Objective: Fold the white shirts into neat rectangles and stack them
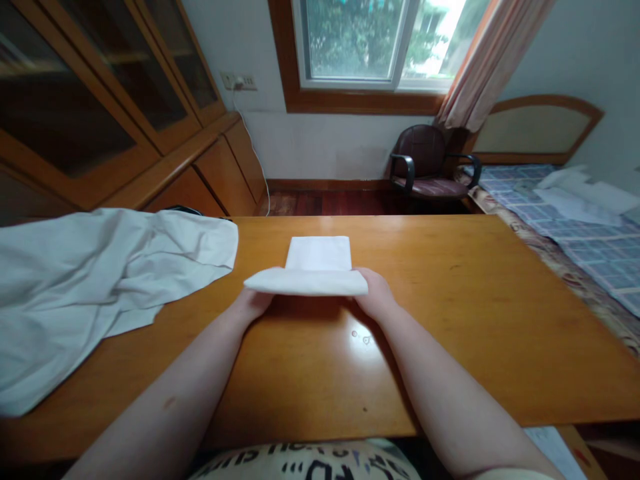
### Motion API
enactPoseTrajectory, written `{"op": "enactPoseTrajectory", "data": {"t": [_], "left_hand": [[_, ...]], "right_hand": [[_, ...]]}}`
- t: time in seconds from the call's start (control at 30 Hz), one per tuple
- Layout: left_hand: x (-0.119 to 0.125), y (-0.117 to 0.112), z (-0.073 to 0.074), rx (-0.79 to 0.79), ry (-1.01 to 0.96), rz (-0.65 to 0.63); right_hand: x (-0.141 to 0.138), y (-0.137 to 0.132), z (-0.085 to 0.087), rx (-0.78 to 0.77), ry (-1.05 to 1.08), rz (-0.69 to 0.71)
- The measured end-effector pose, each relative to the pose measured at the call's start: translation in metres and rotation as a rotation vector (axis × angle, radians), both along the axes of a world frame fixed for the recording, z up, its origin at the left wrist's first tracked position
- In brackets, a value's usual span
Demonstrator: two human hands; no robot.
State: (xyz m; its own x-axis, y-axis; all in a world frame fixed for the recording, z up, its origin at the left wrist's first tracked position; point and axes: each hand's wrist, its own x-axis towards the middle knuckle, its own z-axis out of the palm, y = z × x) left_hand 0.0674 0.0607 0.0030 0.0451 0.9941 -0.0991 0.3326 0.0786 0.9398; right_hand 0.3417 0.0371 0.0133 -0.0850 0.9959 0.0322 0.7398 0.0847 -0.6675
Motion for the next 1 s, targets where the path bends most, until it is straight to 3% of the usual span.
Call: {"op": "enactPoseTrajectory", "data": {"t": [0.07,0.27,0.53,0.7,0.87,1.0], "left_hand": [[-0.001,-0.003,0.007,0.090,0.121,-0.070],[0.001,-0.003,0.016,0.094,0.446,-0.080],[0.005,-0.007,0.013,0.110,0.391,-0.082],[0.008,-0.008,0.015,0.095,0.434,-0.088],[0.011,-0.005,0.010,0.056,0.469,-0.010],[0.009,-0.004,0.006,0.090,0.462,-0.038]], "right_hand": [[-0.005,-0.002,0.004,-0.033,-0.021,-0.048],[-0.011,-0.002,0.004,-0.074,0.116,-0.129],[-0.010,0.000,-0.011,-0.060,0.428,-0.141],[-0.009,0.006,-0.008,0.037,0.311,-0.121],[-0.008,0.012,-0.003,-0.072,-0.073,-0.195],[-0.007,0.009,-0.003,-0.120,-0.109,-0.187]]}}
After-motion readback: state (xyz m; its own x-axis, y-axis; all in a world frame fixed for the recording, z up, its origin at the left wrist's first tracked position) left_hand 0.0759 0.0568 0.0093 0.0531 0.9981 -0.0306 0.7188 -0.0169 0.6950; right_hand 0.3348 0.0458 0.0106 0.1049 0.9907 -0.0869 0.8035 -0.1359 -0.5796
